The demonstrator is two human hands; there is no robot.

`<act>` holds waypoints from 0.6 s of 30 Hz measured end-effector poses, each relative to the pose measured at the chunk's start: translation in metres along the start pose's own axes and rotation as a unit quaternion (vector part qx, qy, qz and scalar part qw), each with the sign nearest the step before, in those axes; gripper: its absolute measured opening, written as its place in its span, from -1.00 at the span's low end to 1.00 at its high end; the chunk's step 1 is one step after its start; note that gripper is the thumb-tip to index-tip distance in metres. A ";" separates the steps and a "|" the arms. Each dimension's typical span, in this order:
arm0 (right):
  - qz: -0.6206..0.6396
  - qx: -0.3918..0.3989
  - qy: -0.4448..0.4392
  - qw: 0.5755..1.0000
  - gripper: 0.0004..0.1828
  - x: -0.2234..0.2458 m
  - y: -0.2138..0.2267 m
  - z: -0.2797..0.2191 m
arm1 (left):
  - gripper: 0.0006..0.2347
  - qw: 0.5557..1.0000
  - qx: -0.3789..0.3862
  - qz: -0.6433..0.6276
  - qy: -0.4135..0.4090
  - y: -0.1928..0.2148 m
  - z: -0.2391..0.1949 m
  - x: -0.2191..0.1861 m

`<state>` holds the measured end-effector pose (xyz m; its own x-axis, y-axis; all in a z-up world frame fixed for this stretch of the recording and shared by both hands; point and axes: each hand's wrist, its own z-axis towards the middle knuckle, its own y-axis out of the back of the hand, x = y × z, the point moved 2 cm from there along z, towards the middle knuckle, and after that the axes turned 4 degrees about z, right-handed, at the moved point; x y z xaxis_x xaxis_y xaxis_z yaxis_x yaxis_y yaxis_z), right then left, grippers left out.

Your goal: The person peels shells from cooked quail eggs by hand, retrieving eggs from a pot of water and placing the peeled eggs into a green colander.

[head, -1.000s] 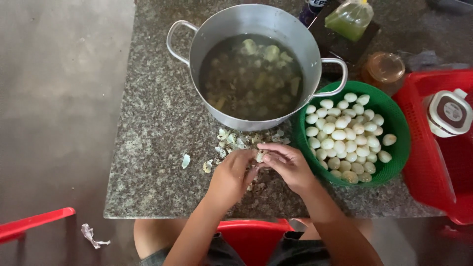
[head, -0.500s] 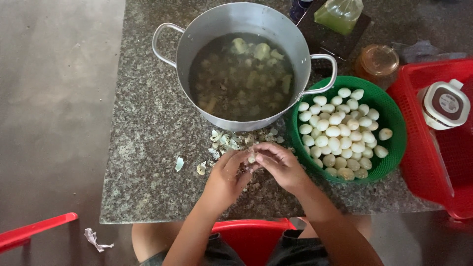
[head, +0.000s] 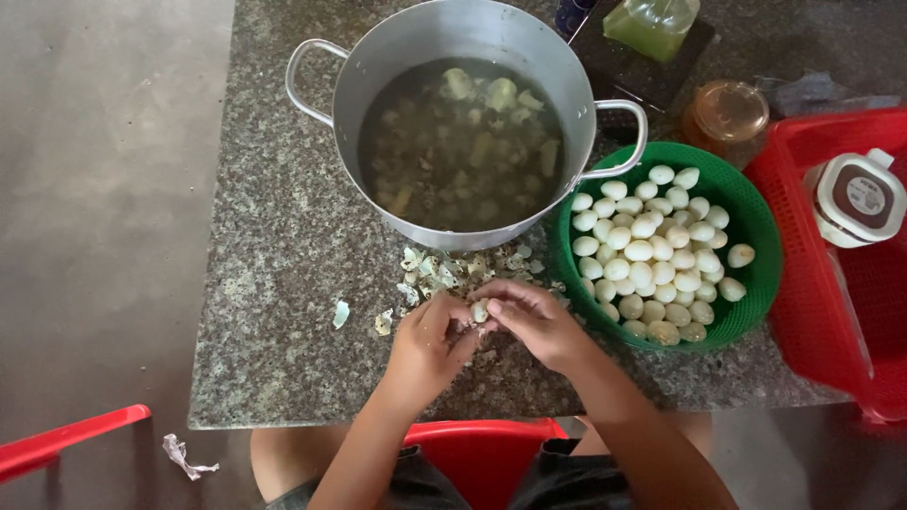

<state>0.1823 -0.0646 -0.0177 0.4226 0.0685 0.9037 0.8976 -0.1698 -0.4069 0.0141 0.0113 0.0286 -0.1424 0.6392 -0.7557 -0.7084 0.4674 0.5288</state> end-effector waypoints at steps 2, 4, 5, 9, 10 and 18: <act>0.009 0.002 -0.005 1.000 -0.66 0.002 -0.002 -0.001 | -0.78 1.000 0.005 -0.008 0.007 -0.001 -0.002 0.002; 0.019 0.005 -0.011 1.000 -0.66 0.003 -0.002 0.000 | -0.77 1.000 0.010 -0.016 0.013 -0.002 -0.001 0.004; 0.020 0.010 -0.008 1.000 -0.66 0.002 -0.002 0.000 | -0.78 1.000 0.016 -0.021 0.012 -0.002 0.000 0.003; 0.008 -0.001 -0.024 1.000 -0.67 0.001 0.000 -0.003 | -0.82 0.999 0.032 -0.017 -0.004 0.005 0.007 -0.010; 0.007 -0.001 -0.025 1.000 -0.67 -0.003 0.003 -0.002 | -0.82 0.999 0.032 -0.018 -0.003 0.004 0.006 -0.009; 0.061 -0.022 -0.016 0.998 -0.67 -0.008 0.003 -0.001 | -0.77 1.000 0.000 -0.020 0.009 0.010 0.009 -0.009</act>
<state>0.1817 -0.0670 -0.0257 0.5323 0.0759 0.8431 0.8336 -0.2207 -0.5064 0.0146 0.0156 0.0444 -0.1262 0.6091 -0.7830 -0.7139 0.4922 0.4980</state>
